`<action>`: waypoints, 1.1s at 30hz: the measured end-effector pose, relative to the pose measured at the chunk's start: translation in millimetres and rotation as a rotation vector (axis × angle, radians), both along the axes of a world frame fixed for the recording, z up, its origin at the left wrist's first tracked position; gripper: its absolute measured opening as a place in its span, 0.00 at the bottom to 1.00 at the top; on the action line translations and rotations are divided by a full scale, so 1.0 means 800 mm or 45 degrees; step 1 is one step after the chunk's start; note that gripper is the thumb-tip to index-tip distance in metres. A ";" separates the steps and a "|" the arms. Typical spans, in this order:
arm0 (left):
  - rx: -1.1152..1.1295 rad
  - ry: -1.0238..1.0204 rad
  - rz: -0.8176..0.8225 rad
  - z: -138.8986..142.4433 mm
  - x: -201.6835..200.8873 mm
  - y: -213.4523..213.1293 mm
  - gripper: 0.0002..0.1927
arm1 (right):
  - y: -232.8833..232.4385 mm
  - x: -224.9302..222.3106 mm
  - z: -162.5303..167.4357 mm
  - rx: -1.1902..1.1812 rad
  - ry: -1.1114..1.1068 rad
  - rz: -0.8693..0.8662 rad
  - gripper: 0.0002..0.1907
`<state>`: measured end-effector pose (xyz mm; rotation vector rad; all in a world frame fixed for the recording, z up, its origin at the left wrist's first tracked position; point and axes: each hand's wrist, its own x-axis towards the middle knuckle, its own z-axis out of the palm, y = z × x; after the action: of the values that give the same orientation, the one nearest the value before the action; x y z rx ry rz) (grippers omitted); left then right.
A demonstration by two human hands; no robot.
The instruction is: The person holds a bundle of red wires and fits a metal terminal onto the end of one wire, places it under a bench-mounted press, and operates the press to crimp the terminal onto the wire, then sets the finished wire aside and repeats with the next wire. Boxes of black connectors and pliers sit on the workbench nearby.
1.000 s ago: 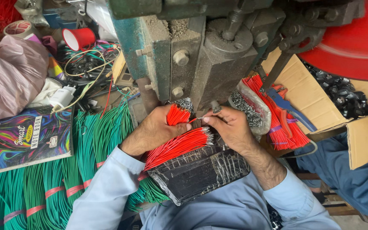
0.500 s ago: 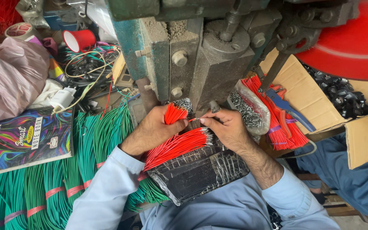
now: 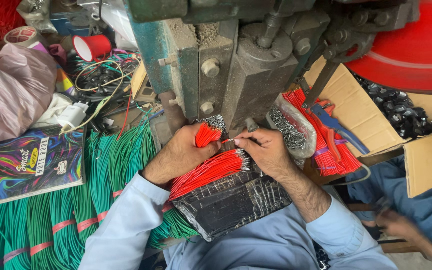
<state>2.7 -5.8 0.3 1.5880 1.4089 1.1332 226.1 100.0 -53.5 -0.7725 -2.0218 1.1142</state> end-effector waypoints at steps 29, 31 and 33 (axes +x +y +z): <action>-0.022 -0.009 -0.028 0.004 0.000 -0.001 0.07 | 0.003 -0.004 -0.007 -0.041 0.028 0.001 0.06; -0.032 -0.008 -0.030 0.003 -0.001 -0.002 0.08 | 0.004 -0.003 -0.008 -0.035 0.032 0.004 0.06; -0.037 -0.012 -0.025 0.003 -0.001 -0.002 0.08 | 0.004 -0.003 -0.008 -0.025 0.033 0.004 0.06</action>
<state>2.3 -7.1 2.4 1.5710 1.3949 1.1022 223.4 103.4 -60.2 -0.7607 -1.9938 1.1422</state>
